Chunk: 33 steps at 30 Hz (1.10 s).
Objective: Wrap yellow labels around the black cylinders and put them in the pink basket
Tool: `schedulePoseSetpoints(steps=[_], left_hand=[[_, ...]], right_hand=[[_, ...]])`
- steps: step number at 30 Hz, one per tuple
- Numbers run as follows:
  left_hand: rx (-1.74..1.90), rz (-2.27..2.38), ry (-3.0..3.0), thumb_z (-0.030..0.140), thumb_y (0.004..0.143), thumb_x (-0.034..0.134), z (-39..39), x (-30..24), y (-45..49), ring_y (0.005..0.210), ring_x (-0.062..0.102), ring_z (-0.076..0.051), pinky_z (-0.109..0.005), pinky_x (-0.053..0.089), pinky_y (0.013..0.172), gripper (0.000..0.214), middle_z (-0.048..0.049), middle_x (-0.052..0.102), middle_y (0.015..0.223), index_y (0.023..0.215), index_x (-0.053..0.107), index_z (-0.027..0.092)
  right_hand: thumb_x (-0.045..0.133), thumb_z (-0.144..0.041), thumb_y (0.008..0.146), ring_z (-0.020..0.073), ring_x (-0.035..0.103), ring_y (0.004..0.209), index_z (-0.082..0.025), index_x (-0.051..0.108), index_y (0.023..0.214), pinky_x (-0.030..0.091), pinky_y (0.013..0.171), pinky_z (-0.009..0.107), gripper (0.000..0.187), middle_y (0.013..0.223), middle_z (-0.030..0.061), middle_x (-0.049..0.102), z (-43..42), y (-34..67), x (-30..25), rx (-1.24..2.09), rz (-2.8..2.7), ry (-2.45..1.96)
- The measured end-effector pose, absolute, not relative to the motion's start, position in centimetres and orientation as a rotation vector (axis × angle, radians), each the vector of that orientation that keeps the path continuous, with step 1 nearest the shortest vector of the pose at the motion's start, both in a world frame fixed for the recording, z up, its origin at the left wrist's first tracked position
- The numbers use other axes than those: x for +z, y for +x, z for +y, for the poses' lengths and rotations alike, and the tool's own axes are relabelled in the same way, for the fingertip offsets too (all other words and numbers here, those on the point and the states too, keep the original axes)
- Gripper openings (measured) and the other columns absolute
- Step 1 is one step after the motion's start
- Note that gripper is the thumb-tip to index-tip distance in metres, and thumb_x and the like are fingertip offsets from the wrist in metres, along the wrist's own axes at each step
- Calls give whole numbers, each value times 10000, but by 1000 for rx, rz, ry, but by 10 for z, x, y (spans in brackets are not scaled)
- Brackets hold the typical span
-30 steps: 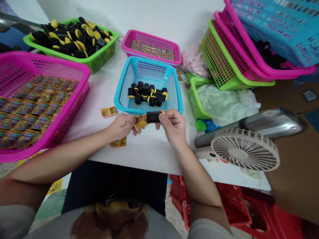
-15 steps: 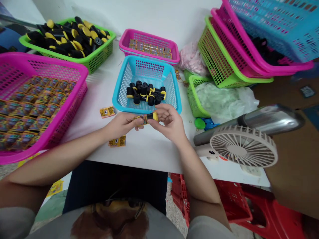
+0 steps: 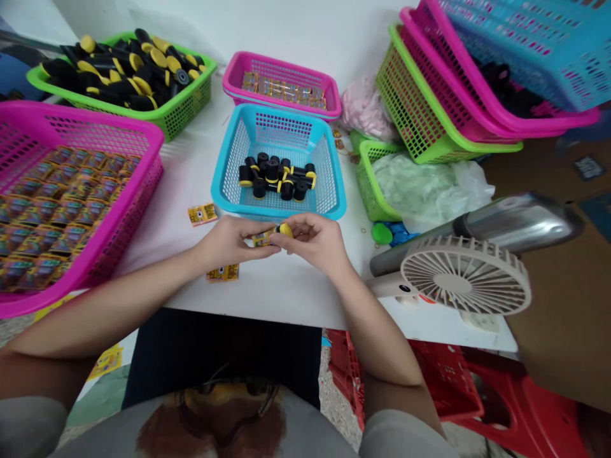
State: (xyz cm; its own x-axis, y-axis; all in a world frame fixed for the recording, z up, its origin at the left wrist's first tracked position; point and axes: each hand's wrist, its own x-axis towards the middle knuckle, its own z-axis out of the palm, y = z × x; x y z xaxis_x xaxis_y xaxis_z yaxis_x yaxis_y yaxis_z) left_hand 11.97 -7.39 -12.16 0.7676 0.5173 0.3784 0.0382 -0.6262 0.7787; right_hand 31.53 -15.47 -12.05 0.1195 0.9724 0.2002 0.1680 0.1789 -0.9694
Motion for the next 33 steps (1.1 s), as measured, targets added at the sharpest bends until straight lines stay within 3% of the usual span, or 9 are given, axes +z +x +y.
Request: schedulePoseSetpoints(steps=[3, 6, 9, 13, 18, 23, 28, 33], left_hand=[[861, 486, 2138, 394, 883, 728, -76, -127, 122, 596, 546, -91, -196, 396, 571, 235, 23, 705, 702, 950, 813, 186], [865, 612, 1944, 431, 881, 739, -77, -130, 123, 566, 516, -85, -196, 373, 518, 284, 22, 704, 715, 1007, 817, 188], [835, 605, 1722, 448, 848, 784, -76, -128, 123, 605, 582, -100, -205, 442, 551, 304, -2, 727, 739, 959, 806, 165], [753, 458, 1510, 420, 797, 836, -78, -124, 126, 664, 664, -109, -209, 538, 621, 304, -22, 748, 765, 876, 754, 139], [610, 333, 1293, 366, 771, 863, -84, -126, 132, 698, 742, -125, -212, 595, 645, 410, 17, 748, 766, 1007, 594, 167], [506, 302, 1260, 349, 849, 776, -88, -126, 133, 658, 740, -127, -214, 570, 605, 393, 59, 705, 697, 984, 432, 215], [482, 335, 1299, 279, 832, 718, -92, -125, 131, 597, 658, -98, -201, 498, 563, 465, 101, 654, 689, 1081, 326, 247], [762, 484, 1522, 207, 762, 695, -103, -135, 132, 496, 447, -63, -195, 319, 490, 541, 157, 418, 615, 1118, 290, 256]], right_hand=[[826, -553, 812, 118, 642, 506, -201, 727, 902, 562, 475, 257, 377, 691, -8, 717, -157, 313, -124, 675, -1321, -1317], [648, -481, 973, 203, 764, 902, -257, 700, 1186, 665, 783, 378, 314, 1056, 74, 778, -159, 314, -127, 245, -1516, -1201], [696, -403, 933, 275, 704, 1198, -296, 583, 1382, 607, 1014, 497, 475, 1301, 102, 717, -159, 311, -132, -83, -1853, -1096], [706, -294, 898, 270, 712, 1112, -311, 438, 1481, 596, 947, 476, 642, 1217, 87, 694, -158, 301, -139, -365, -1956, -1117], [689, -191, 847, 282, 684, 1104, -301, 408, 1505, 562, 968, 475, 724, 1191, 89, 681, -159, 292, -143, -500, -1930, -1082], [656, -235, 862, 292, 684, 1102, -277, 426, 1463, 573, 964, 506, 645, 1203, 105, 673, -161, 288, -140, -432, -1956, -1092], [677, -267, 886, 286, 684, 1081, -270, 466, 1428, 607, 942, 509, 582, 1158, 96, 677, -162, 287, -140, -478, -1946, -1059], [718, -251, 921, 283, 642, 1110, -244, 552, 1446, 589, 1048, 506, 551, 1118, 100, 652, -162, 284, -147, -658, -1951, -929]])
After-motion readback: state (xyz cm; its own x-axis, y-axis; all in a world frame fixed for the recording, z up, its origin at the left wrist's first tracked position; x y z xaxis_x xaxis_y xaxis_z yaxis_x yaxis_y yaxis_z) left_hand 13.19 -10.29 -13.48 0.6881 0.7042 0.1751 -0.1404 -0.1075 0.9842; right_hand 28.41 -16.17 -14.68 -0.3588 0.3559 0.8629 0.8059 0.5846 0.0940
